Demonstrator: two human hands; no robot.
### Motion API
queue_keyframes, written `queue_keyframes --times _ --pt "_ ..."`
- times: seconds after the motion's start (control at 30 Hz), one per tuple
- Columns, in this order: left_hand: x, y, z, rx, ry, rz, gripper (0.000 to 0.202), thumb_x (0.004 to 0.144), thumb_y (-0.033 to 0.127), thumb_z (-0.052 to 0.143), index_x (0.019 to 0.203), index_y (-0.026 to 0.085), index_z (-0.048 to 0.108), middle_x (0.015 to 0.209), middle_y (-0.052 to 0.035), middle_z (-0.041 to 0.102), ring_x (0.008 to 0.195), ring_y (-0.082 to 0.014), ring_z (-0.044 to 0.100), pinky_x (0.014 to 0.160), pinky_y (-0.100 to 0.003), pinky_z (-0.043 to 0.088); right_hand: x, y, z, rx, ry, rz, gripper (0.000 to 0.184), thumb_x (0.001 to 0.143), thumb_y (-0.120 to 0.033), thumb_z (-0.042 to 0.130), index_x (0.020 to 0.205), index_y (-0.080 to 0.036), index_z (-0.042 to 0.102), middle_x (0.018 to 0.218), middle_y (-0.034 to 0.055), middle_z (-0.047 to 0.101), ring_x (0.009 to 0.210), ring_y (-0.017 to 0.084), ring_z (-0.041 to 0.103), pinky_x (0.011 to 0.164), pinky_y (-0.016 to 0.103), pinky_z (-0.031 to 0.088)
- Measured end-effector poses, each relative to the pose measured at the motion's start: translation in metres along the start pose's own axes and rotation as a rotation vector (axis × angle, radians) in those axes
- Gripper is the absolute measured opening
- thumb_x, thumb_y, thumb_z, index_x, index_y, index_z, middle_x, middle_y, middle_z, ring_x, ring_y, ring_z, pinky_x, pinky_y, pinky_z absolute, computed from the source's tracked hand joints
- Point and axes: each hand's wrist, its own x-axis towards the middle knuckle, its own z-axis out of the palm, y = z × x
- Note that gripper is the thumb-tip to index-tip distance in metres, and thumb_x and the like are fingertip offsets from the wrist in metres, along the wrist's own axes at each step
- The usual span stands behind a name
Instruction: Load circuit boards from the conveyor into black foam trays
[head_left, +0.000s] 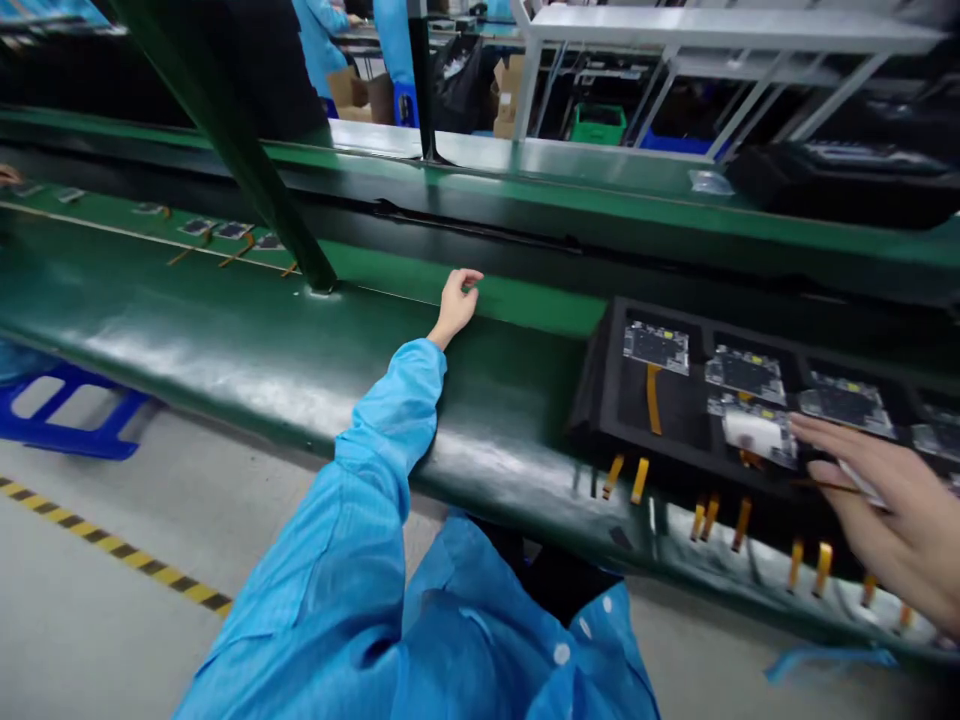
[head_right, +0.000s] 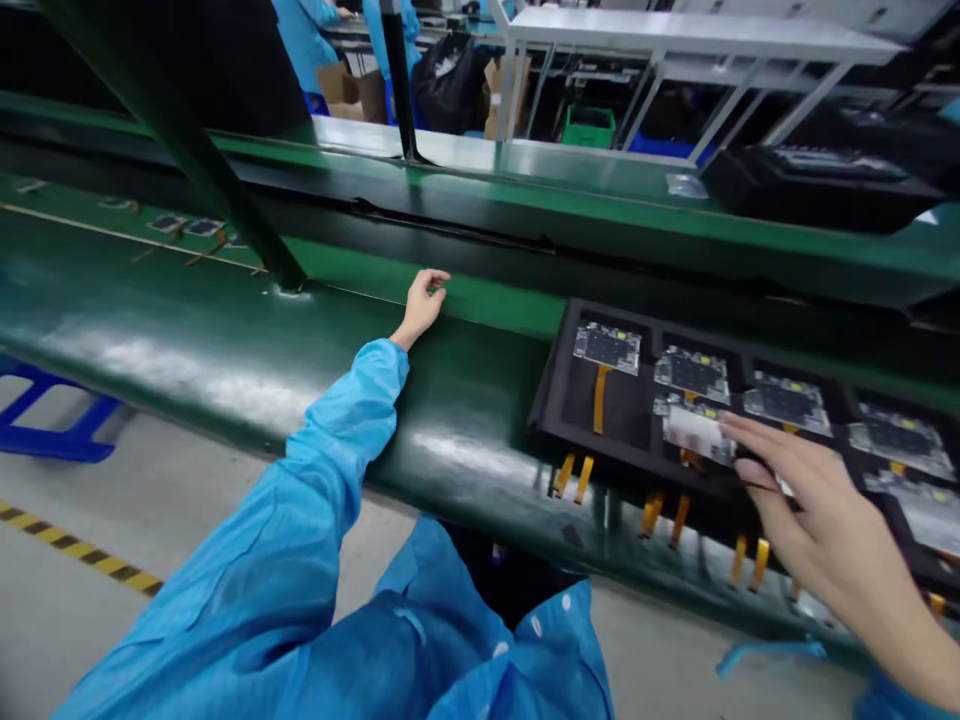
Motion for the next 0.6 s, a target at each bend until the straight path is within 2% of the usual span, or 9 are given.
queue_keyframes --times 0.1,0.2,0.33,0.43,0.6 --pt "-0.001 -0.019 -0.001 -0.018 0.064 0.025 0.022 0.09 0.006 0.059 0.104 0.022 0.066 0.118 -0.0109 0.073 0.116 -0.0261 0.071 0.109 -0.042 0.061 0.021 -0.012 0.01 0.075 -0.03 -0.171 0.047 0.12 -0.052 0.04 0.138 -0.025 0.074 0.141 0.0169 0.08 0.127 0.034 0.079 0.104 0.051 0.067" --pt "0.003 -0.034 -0.013 0.042 0.089 0.042 0.024 0.086 0.004 0.063 0.101 0.022 0.066 0.114 -0.0098 0.073 0.116 -0.0288 0.071 0.115 -0.049 0.059 0.027 -0.004 0.019 0.09 -0.089 -0.233 0.042 0.118 -0.049 0.044 0.133 -0.027 0.077 0.139 0.0142 0.082 0.124 0.036 0.081 0.099 0.053 0.069" --pt "0.013 -0.056 -0.046 0.141 0.206 -0.094 0.025 0.086 -0.001 0.062 0.097 0.021 0.065 0.116 -0.0124 0.072 0.119 -0.0315 0.071 0.119 -0.053 0.056 0.025 0.015 0.024 0.076 -0.113 -0.236 0.041 0.115 -0.047 0.046 0.14 -0.032 0.074 0.146 0.0118 0.08 0.126 0.039 0.08 0.095 0.058 0.069" --pt "0.017 -0.072 -0.077 0.239 0.264 -0.215 0.025 0.086 -0.002 0.063 0.098 0.02 0.066 0.123 -0.0162 0.07 0.128 -0.0356 0.068 0.123 -0.056 0.053 0.024 0.025 0.025 0.042 -0.164 -0.18 0.045 0.113 -0.049 0.046 0.148 -0.036 0.07 0.149 0.01 0.078 0.128 0.042 0.078 0.093 0.062 0.067" --pt "0.018 -0.093 -0.115 0.373 0.254 -0.307 0.026 0.085 0.0 0.065 0.102 0.019 0.068 0.135 -0.0195 0.066 0.144 -0.041 0.06 0.131 -0.057 0.047 0.025 0.033 0.029 0.103 -0.221 -0.142 0.044 0.11 -0.047 0.052 0.151 -0.05 0.067 0.144 0.0048 0.08 0.125 0.04 0.079 0.095 0.063 0.064"
